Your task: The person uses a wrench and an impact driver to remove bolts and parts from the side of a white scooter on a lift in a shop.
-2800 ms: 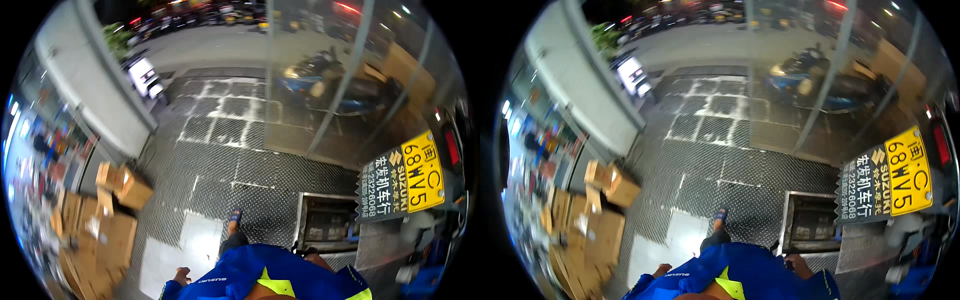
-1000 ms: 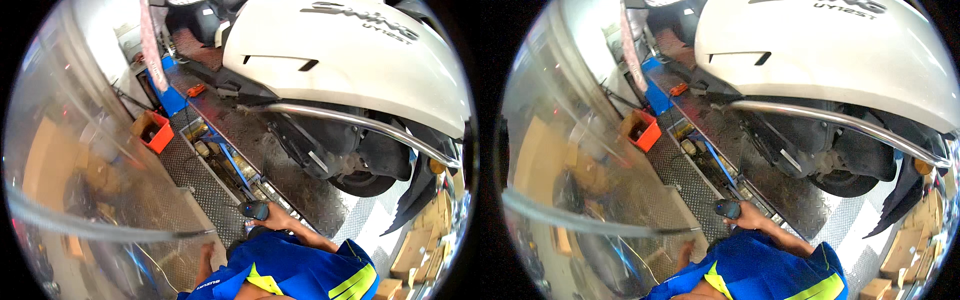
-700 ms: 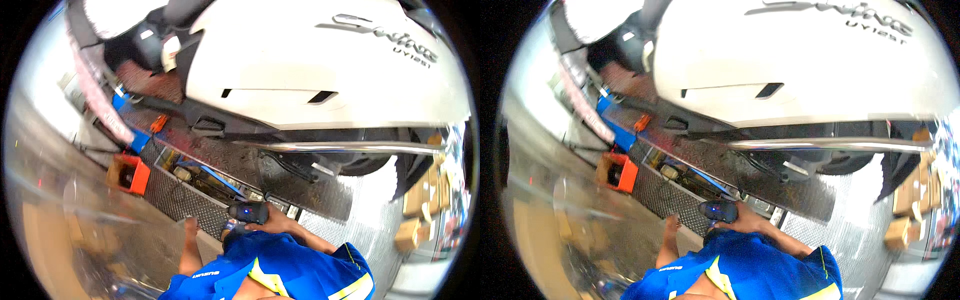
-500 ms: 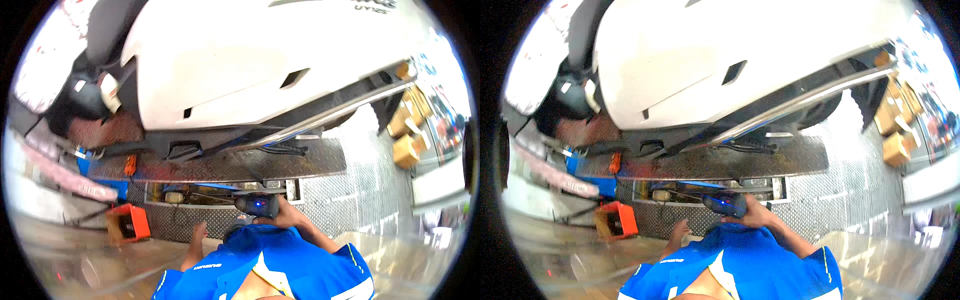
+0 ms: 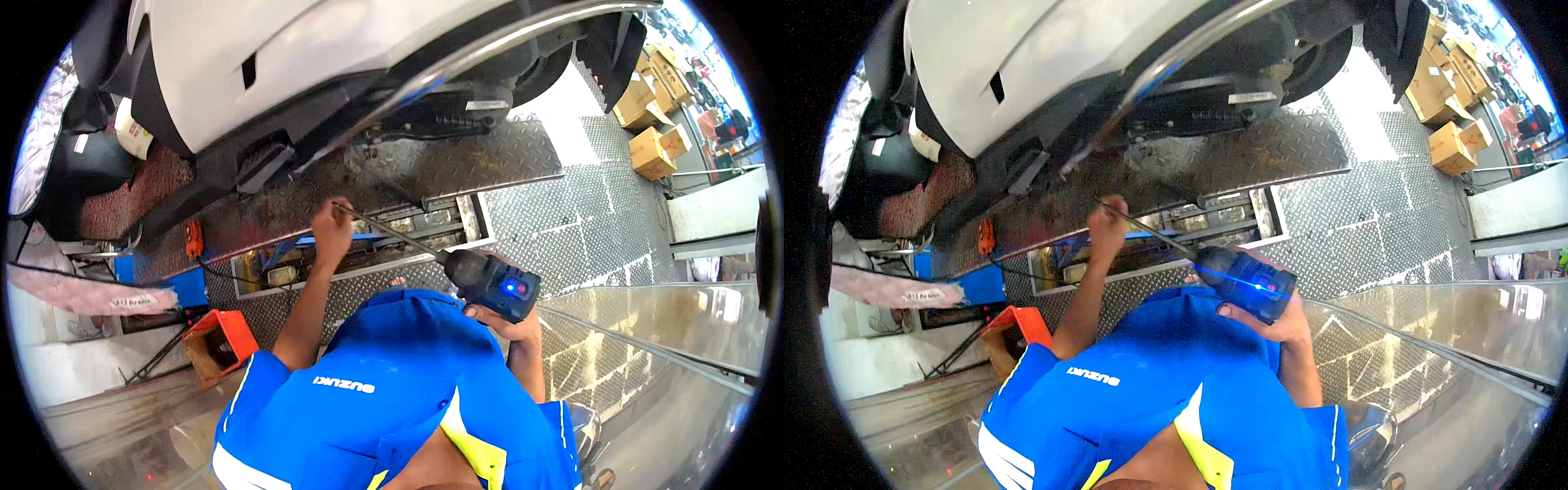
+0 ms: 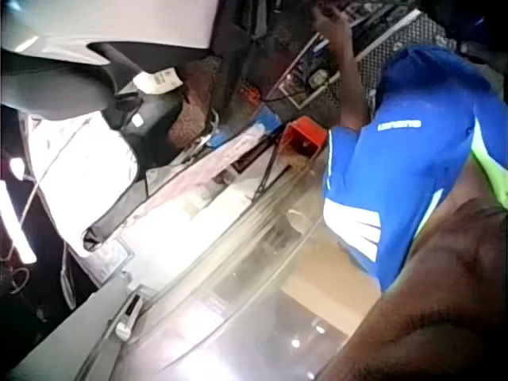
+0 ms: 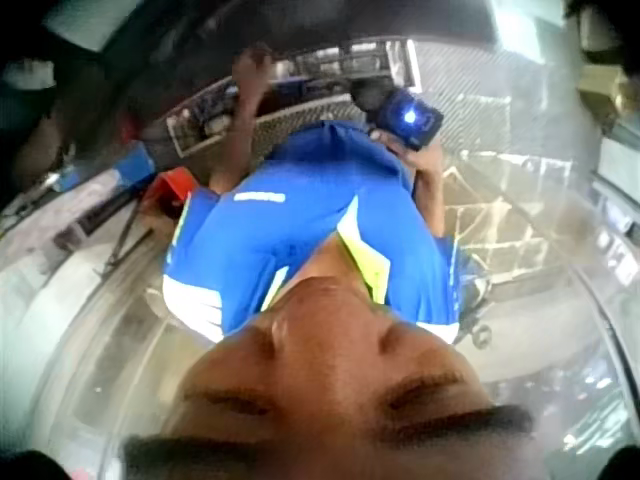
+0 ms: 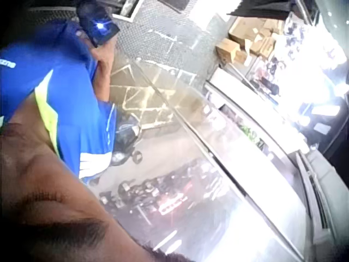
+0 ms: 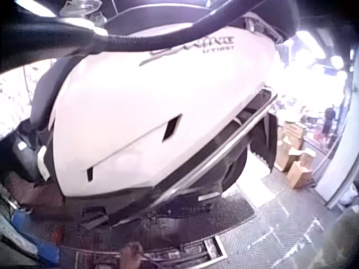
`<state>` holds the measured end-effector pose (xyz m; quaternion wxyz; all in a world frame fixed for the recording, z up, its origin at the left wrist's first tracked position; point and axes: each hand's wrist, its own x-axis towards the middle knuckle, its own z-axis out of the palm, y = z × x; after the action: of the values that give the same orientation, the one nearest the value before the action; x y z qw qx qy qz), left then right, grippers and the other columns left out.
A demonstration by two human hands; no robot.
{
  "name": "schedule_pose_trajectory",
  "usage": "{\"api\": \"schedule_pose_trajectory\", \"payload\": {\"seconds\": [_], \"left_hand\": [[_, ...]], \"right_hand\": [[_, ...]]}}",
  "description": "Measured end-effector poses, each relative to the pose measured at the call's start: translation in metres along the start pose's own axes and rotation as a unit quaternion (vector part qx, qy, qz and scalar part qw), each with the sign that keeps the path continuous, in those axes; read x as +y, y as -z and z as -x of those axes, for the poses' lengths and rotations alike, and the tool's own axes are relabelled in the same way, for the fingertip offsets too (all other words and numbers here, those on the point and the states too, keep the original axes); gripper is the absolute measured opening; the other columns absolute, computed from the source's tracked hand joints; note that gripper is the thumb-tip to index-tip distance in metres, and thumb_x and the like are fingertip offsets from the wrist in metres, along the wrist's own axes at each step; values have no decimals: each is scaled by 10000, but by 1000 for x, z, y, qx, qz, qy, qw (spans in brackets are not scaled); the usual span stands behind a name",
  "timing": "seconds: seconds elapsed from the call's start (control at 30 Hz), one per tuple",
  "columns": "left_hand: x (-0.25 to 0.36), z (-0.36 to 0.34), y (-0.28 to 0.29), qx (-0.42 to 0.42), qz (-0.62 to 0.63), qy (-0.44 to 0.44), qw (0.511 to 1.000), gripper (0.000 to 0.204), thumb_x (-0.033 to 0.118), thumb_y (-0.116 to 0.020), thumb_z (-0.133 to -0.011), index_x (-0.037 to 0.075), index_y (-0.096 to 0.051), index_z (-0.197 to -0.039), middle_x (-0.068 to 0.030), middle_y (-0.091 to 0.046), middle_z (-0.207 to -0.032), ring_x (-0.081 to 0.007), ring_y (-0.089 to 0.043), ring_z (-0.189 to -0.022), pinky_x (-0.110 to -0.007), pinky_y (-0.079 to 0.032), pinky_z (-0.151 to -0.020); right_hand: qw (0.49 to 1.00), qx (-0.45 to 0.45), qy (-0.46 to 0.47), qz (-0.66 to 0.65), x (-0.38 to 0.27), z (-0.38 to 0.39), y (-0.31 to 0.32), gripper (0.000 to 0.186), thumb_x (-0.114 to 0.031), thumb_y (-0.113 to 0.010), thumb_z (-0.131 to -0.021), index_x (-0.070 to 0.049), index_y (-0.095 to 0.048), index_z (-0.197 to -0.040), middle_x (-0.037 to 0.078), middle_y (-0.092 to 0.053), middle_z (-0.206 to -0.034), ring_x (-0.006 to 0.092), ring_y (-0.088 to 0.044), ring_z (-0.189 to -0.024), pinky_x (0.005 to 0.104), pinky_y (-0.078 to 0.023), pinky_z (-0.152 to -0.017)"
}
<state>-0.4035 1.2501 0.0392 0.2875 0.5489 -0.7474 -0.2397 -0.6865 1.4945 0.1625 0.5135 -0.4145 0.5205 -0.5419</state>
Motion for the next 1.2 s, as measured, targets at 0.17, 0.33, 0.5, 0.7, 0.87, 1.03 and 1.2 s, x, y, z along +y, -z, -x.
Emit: {"api": "schedule_pose_trajectory", "payload": {"seconds": [0.17,0.33,0.5,0.7,0.87,1.03,1.2], "left_hand": [[-75,-49,25,248,254,-14,935,281,278,-679,-992,12,-590,-967,-53,-547,-783,-163,-497,-730,-352,-438,-686],[-77,-64,48,211,184,-2,960,451,423,-669,-995,4,-514,-934,-47,-482,-815,-187,-452,-763,-390,-422,-726],[-84,-74,51,204,40,10,978,547,501,-682,-967,-1,-496,-856,-87,-464,-809,-191,-452,-763,-422,-393,-690],[-93,-89,47,205,69,-91,972,631,459,-720,-952,-11,-435,-642,-83,-373,-644,-190,-367,-627,-424,-302,-551],[-156,-97,48,171,140,-78,972,603,352,-745,-955,-9,-425,-593,-52,-327,-565,-161,-315,-581,-432,-276,-520],[-111,-93,36,271,124,-128,946,508,250,-751,-957,-23,-479,-626,-47,-379,-557,-159,-319,-591,-405,-309,-543],[-78,-85,53,172,225,-84,955,388,204,-713,-981,-52,-578,-723,-102,-510,-602,-186,-402,-607,-356,-407,-613]], "right_hand": [[999,1,-5,-42,-9,14,17,724,-127,-941,-695,34,-604,-1316,137,-695,-1215,197,-657,-1110,345,-502,-997],[999,18,-6,-45,-14,25,39,728,-73,-932,-701,39,-585,-1331,112,-717,-1151,157,-677,-1032,313,-535,-929],[995,53,-8,-87,8,41,52,578,-26,-905,-731,25,-632,-1237,82,-736,-1036,142,-690,-930,304,-565,-822],[996,57,-20,-69,10,40,44,390,-48,-910,-738,-4,-713,-1072,67,-741,-984,139,-680,-851,298,-553,-774],[996,52,-27,-70,15,41,31,387,-57,-907,-748,-5,-715,-1080,62,-742,-990,135,-682,-874,294,-551,-797],[997,35,-18,-59,13,34,21,387,-58,-900,-758,1,-714,-1093,67,-741,-1011,136,-682,-907,301,-550,-818],[999,3,-5,-40,4,26,12,386,-69,-898,-760,-4,-718,-1096,66,-739,-1009,136,-678,-915,306,-550,-825]]}}
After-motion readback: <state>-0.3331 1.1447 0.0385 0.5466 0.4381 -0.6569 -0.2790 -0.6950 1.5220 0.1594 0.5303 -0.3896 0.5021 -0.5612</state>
